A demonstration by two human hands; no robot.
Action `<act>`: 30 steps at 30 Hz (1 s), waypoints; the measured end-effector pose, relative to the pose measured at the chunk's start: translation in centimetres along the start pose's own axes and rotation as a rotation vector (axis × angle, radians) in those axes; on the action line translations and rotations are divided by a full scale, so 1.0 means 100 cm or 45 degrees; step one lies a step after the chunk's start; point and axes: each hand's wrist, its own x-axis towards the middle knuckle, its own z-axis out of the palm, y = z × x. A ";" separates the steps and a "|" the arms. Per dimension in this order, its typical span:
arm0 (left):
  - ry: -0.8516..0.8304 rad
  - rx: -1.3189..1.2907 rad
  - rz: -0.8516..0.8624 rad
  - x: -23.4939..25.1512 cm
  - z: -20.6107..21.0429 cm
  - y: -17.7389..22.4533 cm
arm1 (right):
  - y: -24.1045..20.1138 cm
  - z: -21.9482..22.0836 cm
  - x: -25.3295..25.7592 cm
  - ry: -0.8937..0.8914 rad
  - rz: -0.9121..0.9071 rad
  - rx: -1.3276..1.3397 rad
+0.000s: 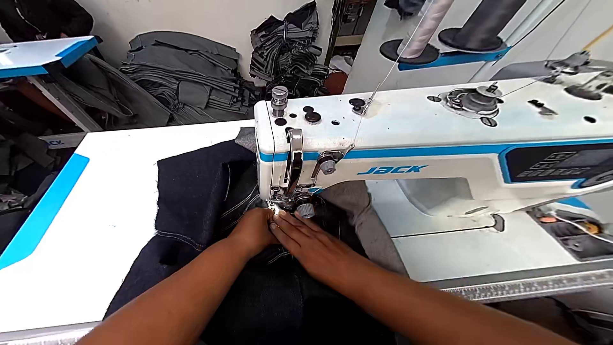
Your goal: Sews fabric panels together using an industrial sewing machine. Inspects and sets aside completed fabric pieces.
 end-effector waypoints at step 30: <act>0.267 0.354 0.277 -0.032 0.029 -0.039 | 0.003 -0.002 0.015 -0.264 0.375 0.511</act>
